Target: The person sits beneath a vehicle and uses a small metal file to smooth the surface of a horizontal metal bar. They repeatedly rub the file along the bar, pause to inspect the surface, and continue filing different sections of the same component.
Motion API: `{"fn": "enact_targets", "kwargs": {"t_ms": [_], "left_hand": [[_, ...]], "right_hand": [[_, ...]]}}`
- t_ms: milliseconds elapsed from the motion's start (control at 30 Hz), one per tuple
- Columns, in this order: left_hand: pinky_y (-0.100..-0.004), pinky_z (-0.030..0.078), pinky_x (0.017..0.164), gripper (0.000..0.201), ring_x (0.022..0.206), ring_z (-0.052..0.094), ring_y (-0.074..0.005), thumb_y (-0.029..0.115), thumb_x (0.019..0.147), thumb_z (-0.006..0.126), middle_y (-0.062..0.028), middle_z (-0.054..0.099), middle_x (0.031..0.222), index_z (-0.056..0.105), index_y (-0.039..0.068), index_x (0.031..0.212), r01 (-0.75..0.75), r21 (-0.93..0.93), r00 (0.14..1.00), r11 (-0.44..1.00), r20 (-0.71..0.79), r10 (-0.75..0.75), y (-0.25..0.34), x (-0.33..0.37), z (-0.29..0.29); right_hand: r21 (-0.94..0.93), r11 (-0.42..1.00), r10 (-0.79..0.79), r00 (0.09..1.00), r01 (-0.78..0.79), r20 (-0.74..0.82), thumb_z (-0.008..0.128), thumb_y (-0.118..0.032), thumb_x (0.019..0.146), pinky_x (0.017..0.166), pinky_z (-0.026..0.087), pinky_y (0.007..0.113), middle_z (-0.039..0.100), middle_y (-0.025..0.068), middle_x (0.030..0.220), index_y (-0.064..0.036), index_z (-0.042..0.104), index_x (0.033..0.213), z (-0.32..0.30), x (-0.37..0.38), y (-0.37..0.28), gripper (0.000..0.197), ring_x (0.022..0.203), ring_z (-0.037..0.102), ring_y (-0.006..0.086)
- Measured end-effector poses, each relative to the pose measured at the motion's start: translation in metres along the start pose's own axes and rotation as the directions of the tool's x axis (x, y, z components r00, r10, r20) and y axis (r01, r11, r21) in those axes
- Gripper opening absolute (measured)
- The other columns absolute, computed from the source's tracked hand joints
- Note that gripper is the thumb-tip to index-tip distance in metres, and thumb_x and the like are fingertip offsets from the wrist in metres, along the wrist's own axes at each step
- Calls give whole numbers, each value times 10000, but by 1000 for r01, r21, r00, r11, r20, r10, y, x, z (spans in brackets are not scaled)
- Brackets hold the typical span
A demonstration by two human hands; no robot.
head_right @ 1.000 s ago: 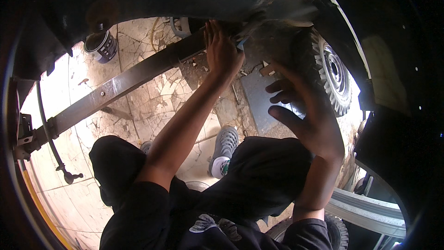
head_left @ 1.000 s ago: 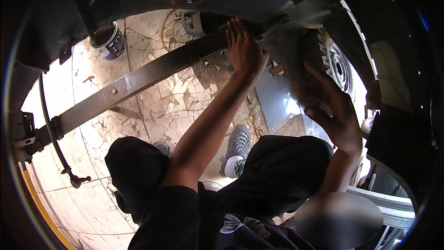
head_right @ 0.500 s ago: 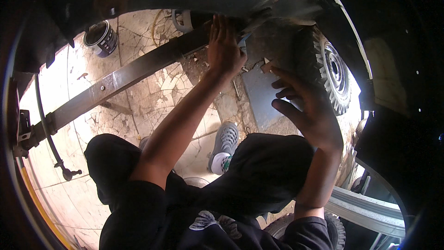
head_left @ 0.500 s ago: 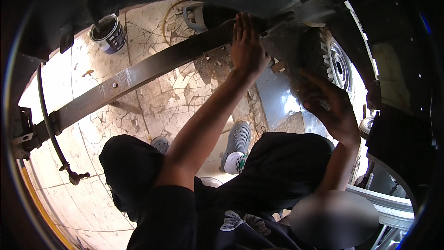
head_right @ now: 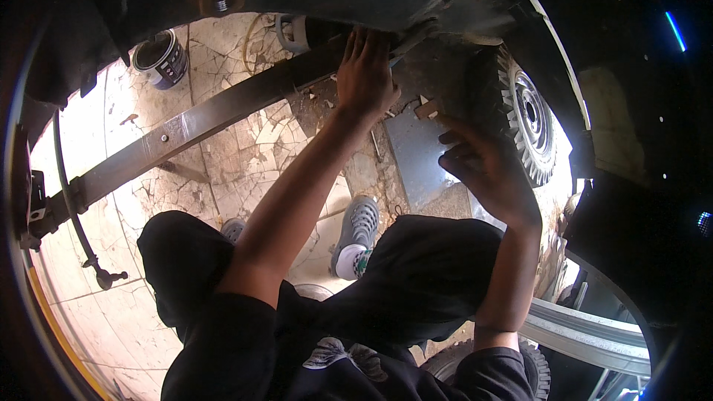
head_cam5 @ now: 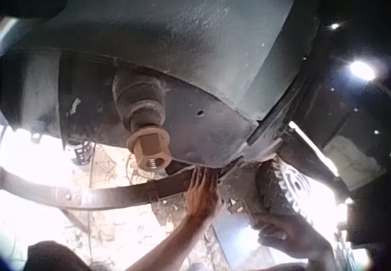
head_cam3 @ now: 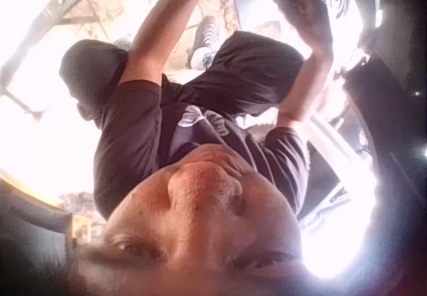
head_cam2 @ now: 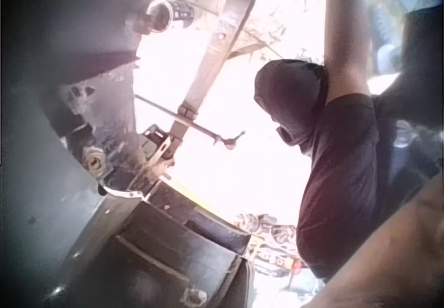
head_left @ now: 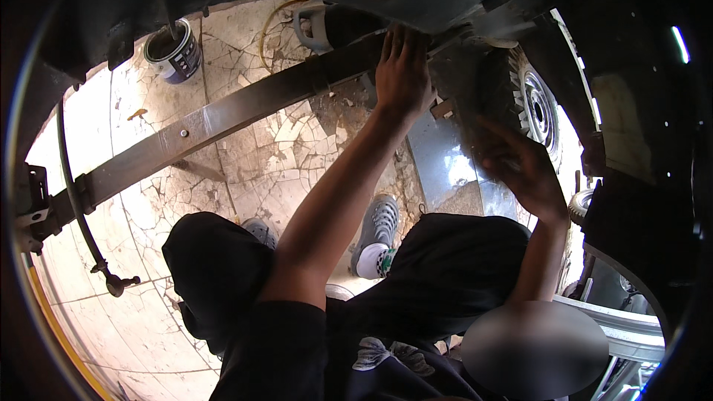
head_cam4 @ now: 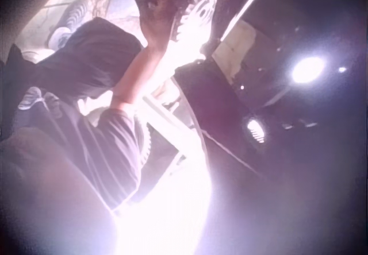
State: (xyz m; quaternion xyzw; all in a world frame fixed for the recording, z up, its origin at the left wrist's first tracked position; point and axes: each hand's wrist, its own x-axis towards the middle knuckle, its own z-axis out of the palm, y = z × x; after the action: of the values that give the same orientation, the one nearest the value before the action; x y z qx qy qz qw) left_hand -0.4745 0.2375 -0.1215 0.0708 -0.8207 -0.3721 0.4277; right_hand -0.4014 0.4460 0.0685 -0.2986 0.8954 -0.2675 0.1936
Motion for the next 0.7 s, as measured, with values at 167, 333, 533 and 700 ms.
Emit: {"fn": "enact_targets", "kwargs": {"t_ms": [167, 333, 533, 700], "left_hand": [[-533, 305, 1313, 641, 1467, 477, -441, 61, 780, 790, -255, 487, 1538, 609, -12, 1391, 112, 65, 965, 992, 229, -125, -14, 37, -15], [-509, 311, 1314, 696, 1484, 457, -448, 51, 819, 758, -274, 461, 1566, 527, -19, 1471, 22, 34, 998, 999, 53, -24, -6, 14, -6], [-495, 386, 1276, 753, 1452, 505, -457, 56, 730, 840, -287, 478, 1575, 547, -27, 1419, -35, 32, 999, 999, 40, 34, -10, 8, -3], [-470, 330, 1318, 835, 1520, 419, -446, 73, 745, 852, -267, 449, 1599, 497, -30, 1494, 56, -34, 985, 998, 168, -49, -19, 23, -2]], "right_hand": [[19, 1000, 15, 1000, -14, -23, 757, -46, 986, 946, 606, 365, 747, 132, 1207, -41, 624, 1495, 2, -3, -5, 526, 1009, 756, 202], [104, 995, 4, 1000, -3, -12, 756, -67, 994, 961, 600, 365, 761, 130, 1178, -35, 628, 1489, 0, -10, 0, 513, 1038, 755, 207], [62, 997, 56, 998, -55, -23, 751, -77, 1001, 983, 588, 358, 762, 136, 1175, -38, 626, 1490, -5, -6, 6, 507, 1055, 750, 206], [113, 993, -15, 1000, 17, -16, 738, -62, 1007, 978, 588, 352, 752, 136, 1193, -45, 614, 1502, 4, -12, -5, 510, 1045, 747, 185]]}}
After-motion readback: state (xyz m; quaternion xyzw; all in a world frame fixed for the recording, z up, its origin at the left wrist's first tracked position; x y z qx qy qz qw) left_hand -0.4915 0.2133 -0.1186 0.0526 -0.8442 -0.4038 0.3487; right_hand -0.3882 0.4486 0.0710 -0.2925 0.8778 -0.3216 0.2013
